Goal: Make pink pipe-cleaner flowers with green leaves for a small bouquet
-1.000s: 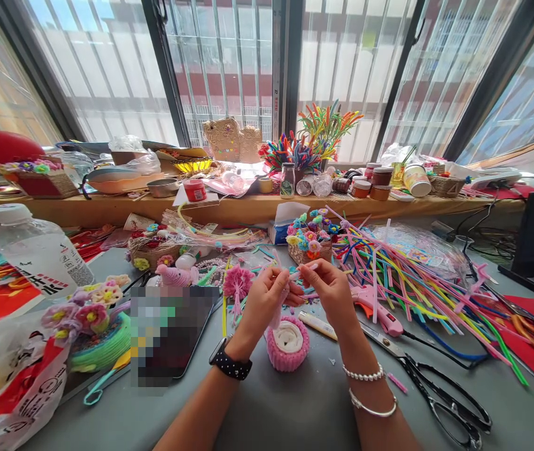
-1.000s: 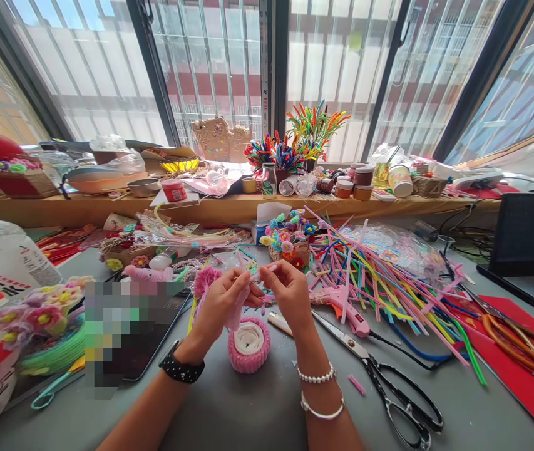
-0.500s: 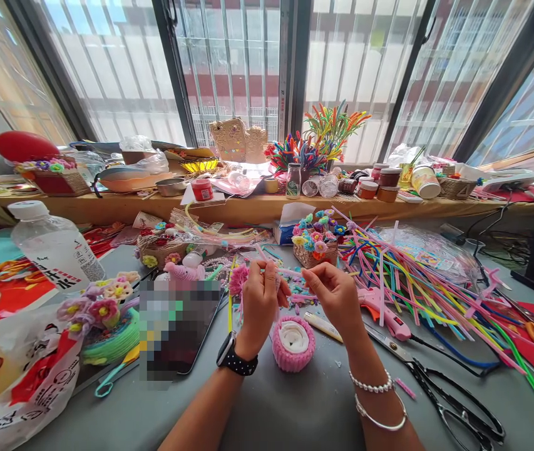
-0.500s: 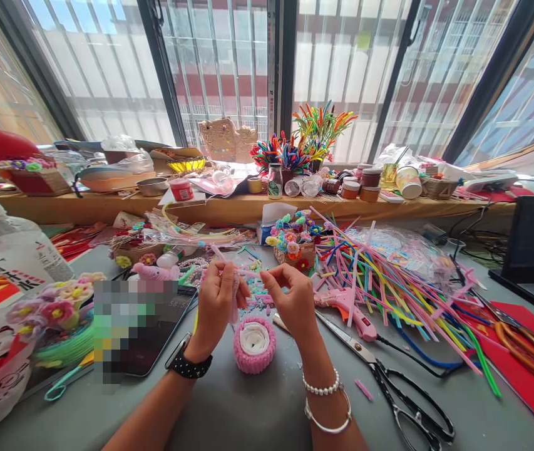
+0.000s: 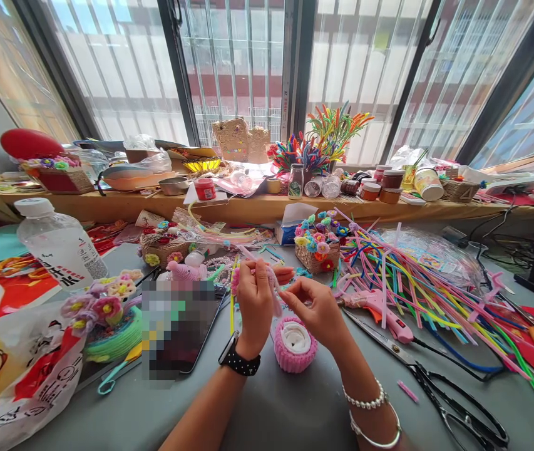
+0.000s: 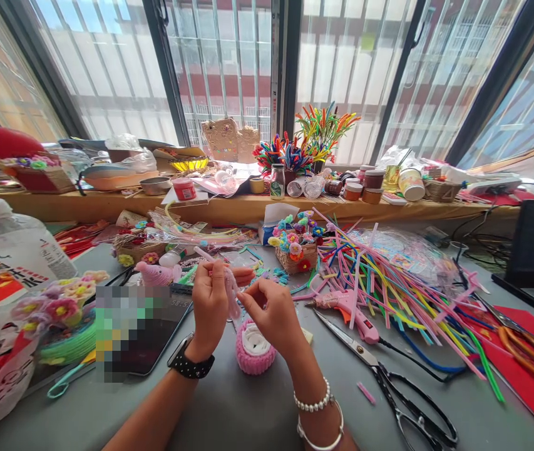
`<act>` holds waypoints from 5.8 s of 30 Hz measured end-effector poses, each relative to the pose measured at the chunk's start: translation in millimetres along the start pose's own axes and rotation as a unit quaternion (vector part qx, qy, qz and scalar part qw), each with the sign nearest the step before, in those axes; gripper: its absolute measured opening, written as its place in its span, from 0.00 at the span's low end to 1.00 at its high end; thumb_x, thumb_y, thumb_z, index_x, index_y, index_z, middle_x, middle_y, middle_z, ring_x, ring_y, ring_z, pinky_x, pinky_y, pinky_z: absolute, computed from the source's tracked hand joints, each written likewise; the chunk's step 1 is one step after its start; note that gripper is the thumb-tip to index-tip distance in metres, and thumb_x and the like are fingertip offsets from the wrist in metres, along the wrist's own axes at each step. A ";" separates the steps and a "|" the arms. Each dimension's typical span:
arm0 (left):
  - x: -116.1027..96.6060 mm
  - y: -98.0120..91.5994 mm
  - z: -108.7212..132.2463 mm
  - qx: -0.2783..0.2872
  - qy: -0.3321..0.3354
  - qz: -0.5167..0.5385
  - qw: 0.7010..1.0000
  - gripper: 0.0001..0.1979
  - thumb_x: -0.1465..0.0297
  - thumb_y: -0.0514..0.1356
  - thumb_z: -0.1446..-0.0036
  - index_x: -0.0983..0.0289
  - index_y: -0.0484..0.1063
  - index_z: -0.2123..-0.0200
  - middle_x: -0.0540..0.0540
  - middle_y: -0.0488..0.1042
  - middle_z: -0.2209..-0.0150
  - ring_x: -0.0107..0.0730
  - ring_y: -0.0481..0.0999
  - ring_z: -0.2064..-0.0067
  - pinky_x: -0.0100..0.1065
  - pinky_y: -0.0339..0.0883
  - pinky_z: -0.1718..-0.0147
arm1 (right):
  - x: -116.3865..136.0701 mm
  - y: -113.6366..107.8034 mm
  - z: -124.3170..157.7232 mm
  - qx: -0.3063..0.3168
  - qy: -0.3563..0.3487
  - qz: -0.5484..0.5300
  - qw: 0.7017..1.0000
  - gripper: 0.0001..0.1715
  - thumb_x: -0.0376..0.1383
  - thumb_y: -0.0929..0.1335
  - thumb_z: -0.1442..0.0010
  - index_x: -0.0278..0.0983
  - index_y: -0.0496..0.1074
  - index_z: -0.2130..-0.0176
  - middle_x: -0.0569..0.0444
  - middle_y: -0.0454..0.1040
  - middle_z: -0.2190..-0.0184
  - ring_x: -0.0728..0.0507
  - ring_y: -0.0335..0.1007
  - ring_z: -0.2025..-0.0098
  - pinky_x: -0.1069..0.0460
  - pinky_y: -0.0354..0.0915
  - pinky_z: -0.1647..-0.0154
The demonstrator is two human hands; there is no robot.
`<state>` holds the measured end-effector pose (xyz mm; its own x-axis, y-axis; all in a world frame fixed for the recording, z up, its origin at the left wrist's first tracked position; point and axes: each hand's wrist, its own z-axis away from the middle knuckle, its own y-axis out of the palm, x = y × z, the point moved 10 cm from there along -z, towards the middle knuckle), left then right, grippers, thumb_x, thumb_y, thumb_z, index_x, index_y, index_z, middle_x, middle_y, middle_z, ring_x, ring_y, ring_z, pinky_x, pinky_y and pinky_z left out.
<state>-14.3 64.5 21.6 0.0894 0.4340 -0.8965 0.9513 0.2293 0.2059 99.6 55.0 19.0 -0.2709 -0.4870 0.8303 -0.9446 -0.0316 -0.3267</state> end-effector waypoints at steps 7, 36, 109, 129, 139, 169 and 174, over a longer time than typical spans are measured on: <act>0.3 9.8 -0.6 0.050 -0.013 0.049 0.997 0.07 0.64 0.49 0.45 0.60 0.55 0.72 0.48 0.73 0.79 0.28 0.74 0.77 0.29 0.67 0.78 | -7.5 11.1 -0.8 0.054 0.034 -0.066 0.996 0.11 0.39 0.66 0.51 0.33 0.68 0.78 0.54 0.70 0.80 0.50 0.62 0.78 0.56 0.60 0.77; 8.7 32.1 1.5 0.183 -0.026 -0.066 0.981 0.09 0.65 0.56 0.51 0.66 0.70 0.73 0.51 0.70 0.73 0.27 0.69 0.69 0.27 0.64 0.70 | -28.4 -6.0 -0.4 0.044 0.107 -0.212 0.970 0.13 0.41 0.68 0.55 0.33 0.68 0.74 0.60 0.62 0.82 0.54 0.54 0.80 0.57 0.53 0.80; 45.3 56.1 27.0 0.333 -0.235 0.004 0.913 0.15 0.62 0.58 0.55 0.67 0.73 0.67 0.52 0.72 0.74 0.29 0.68 0.70 0.30 0.59 0.68 | -52.6 -45.7 1.4 -0.157 0.104 -0.156 0.970 0.11 0.40 0.71 0.58 0.35 0.69 0.80 0.60 0.61 0.79 0.52 0.56 0.77 0.55 0.55 0.75; 36.0 71.4 43.9 0.447 -0.181 -0.049 0.875 0.14 0.61 0.50 0.48 0.66 0.63 0.73 0.49 0.64 0.78 0.24 0.63 0.76 0.27 0.57 0.75 | -33.1 -46.9 2.1 -0.136 0.073 -0.108 0.982 0.13 0.43 0.65 0.51 0.35 0.67 0.76 0.59 0.63 0.82 0.52 0.57 0.81 0.57 0.55 0.81; 27.0 66.5 30.0 0.408 -0.101 -0.112 0.900 0.15 0.61 0.50 0.47 0.65 0.69 0.71 0.52 0.67 0.71 0.31 0.64 0.66 0.31 0.57 0.64 | -31.3 -47.1 2.0 -0.117 0.092 -0.108 0.983 0.14 0.43 0.66 0.53 0.35 0.68 0.78 0.60 0.61 0.85 0.53 0.51 0.83 0.56 0.51 0.83; 24.5 36.4 0.8 0.274 -0.129 -0.056 0.952 0.17 0.64 0.60 0.56 0.67 0.71 0.63 0.48 0.66 0.81 0.24 0.66 0.79 0.26 0.60 0.79 | -44.8 -37.5 -1.3 -0.044 0.130 -0.172 0.975 0.14 0.41 0.68 0.55 0.35 0.74 0.69 0.55 0.71 0.77 0.51 0.62 0.78 0.56 0.60 0.78; 21.8 28.2 -2.5 0.211 -0.151 0.004 0.966 0.15 0.63 0.60 0.57 0.68 0.71 0.66 0.53 0.72 0.72 0.26 0.69 0.73 0.28 0.65 0.73 | -34.4 -44.3 -1.3 -0.070 0.097 -0.165 0.979 0.10 0.39 0.68 0.54 0.35 0.74 0.71 0.54 0.73 0.76 0.50 0.65 0.77 0.54 0.64 0.75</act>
<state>13.7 82.6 8.9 0.1194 0.1454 -0.9821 0.9800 -0.1759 0.0931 150.6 74.3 5.5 0.0369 -0.2948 0.9548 -0.9991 -0.0326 0.0285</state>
